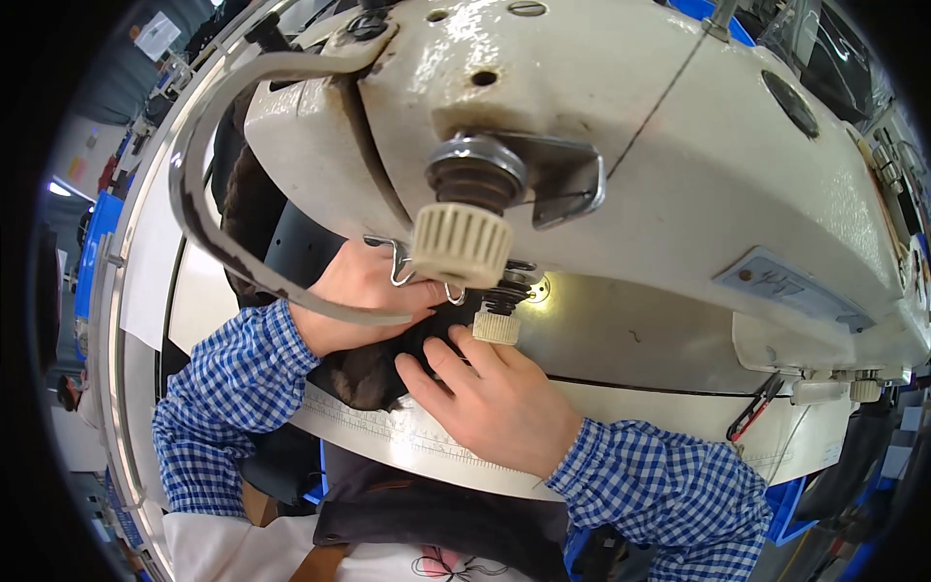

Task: Sewing a fur-lined hat using an industrial sewing machine.

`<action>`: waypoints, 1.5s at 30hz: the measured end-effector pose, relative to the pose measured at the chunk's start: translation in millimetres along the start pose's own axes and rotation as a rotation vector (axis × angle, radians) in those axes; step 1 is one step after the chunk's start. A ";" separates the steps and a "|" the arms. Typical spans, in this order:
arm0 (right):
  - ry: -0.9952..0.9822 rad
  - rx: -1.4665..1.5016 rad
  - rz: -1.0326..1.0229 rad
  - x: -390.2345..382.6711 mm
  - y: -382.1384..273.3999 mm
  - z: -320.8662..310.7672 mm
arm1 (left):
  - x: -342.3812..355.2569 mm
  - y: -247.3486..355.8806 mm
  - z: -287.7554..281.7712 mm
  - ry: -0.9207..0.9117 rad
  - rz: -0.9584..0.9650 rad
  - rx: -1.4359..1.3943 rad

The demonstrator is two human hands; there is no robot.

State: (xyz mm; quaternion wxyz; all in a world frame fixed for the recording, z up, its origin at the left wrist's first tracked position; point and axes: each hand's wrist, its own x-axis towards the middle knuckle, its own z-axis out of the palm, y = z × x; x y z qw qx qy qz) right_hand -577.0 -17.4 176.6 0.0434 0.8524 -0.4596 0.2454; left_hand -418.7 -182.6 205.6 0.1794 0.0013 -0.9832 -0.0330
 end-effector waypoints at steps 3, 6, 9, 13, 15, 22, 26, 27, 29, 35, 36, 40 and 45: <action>-0.021 -0.014 -0.028 4.4 0.0 2.8 | 0.8 -6.7 -2.9 -0.009 -0.030 -0.038; -0.025 -0.013 -0.072 1.6 -0.1 1.7 | -3.6 -3.1 -22.0 -0.145 -0.096 0.054; -0.001 0.038 -0.071 4.5 -3.7 4.7 | -19.8 -0.9 -40.0 -0.220 -0.114 0.177; 0.058 0.053 -0.023 7.0 -2.5 5.8 | -16.9 -7.8 -43.1 -0.148 0.055 0.287; 0.049 0.102 -0.024 4.8 0.3 8.3 | -6.0 -15.2 -44.1 -0.213 0.068 0.235; 0.015 0.221 -0.023 3.5 4.3 10.3 | 0.5 -27.2 -21.7 -0.030 0.001 -0.302; 0.014 0.155 -0.008 5.2 -5.3 2.9 | -1.2 -34.2 -17.1 -0.116 0.086 -0.202; 0.032 0.116 -0.009 4.4 -9.8 2.3 | -0.1 -36.9 -17.5 -0.113 0.083 -0.205; 0.049 0.081 -0.009 3.8 -12.8 2.1 | 2.1 -40.9 -19.9 -0.118 0.245 -0.055; 0.064 0.120 0.011 3.7 -10.9 3.3 | 4.4 -33.2 -16.0 -0.027 0.276 0.042; 0.060 0.097 0.024 4.1 -11.2 4.2 | 5.3 -32.1 -15.9 -0.024 0.276 0.034; 0.026 0.032 -0.018 5.3 -11.3 1.7 | 5.5 -30.1 -14.8 -0.002 0.297 0.064; 0.043 -0.009 -0.037 0.0 -6.7 8.3 | 7.3 -20.1 -12.6 -0.034 0.173 0.045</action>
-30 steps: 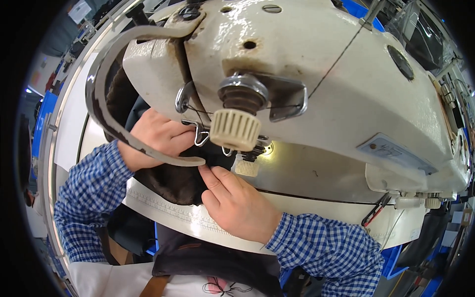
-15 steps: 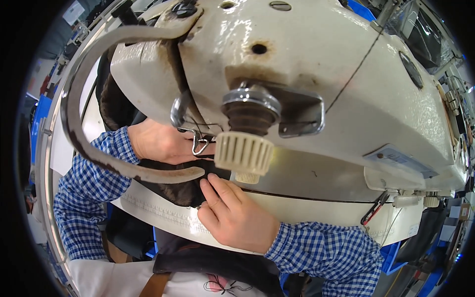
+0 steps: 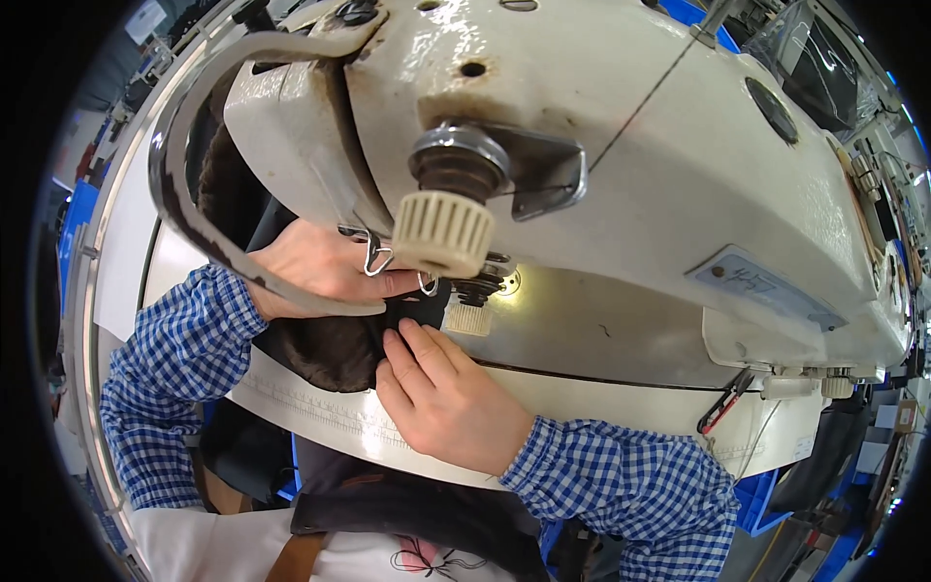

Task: Sewing a fur-lined hat using an industrial sewing machine.

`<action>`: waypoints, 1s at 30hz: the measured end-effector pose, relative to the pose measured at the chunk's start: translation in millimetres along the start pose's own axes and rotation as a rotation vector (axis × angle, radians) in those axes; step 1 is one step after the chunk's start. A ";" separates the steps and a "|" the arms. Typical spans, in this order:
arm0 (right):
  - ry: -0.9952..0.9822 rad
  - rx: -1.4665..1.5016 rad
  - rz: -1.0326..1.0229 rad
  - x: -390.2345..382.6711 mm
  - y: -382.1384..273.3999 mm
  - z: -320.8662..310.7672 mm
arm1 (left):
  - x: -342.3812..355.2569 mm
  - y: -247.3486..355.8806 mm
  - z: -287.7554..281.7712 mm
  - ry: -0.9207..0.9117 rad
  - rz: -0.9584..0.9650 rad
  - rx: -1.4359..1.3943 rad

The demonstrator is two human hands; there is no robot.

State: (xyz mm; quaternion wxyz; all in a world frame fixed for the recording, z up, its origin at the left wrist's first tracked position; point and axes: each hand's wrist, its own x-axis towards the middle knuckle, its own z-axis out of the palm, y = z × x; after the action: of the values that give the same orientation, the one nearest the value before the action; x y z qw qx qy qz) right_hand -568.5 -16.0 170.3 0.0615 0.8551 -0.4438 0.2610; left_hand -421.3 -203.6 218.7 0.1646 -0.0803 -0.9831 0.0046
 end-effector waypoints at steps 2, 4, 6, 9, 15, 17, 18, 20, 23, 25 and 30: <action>0.006 -0.025 -0.024 1.8 0.5 1.7 | -2.9 -1.1 1.6 0.007 0.017 0.000; 0.006 -0.038 -0.027 2.9 1.3 1.6 | -2.9 -0.1 1.4 0.016 0.038 -0.002; 0.005 -0.056 -0.023 3.0 2.5 1.6 | -0.4 4.8 -0.3 -0.009 -0.014 0.000; 0.008 -0.041 0.002 4.3 0.1 1.1 | -0.9 11.1 -0.5 -0.017 -0.050 0.002; 0.024 -0.023 0.047 2.1 -5.6 1.0 | 3.6 29.0 -1.4 -0.055 -0.126 0.071; 0.039 -0.049 0.033 1.8 -6.7 -0.1 | 3.4 36.3 -1.9 -0.080 -0.143 0.091; 0.007 -0.047 0.044 1.5 -6.9 -2.3 | 3.9 38.5 -2.0 -0.102 -0.163 0.109; -0.019 -0.040 0.055 1.4 -7.2 -4.1 | 0.8 38.7 2.4 -0.075 -0.164 0.114; -0.058 -0.061 0.058 0.0 -7.3 -6.0 | 2.4 43.0 3.0 -0.060 -0.206 0.116; -0.051 -0.048 0.072 -0.3 -7.5 -5.5 | 1.3 46.2 6.1 -0.052 -0.240 0.085; -0.043 -0.024 0.073 1.1 -7.0 -5.3 | 1.4 47.4 11.3 0.030 -0.289 0.033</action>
State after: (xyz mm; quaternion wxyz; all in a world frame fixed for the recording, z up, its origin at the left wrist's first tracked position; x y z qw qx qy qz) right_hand -564.5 -10.8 176.3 0.0526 0.8431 -0.4789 0.2391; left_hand -418.9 -156.4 206.7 0.1793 0.0649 -0.9816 -0.0043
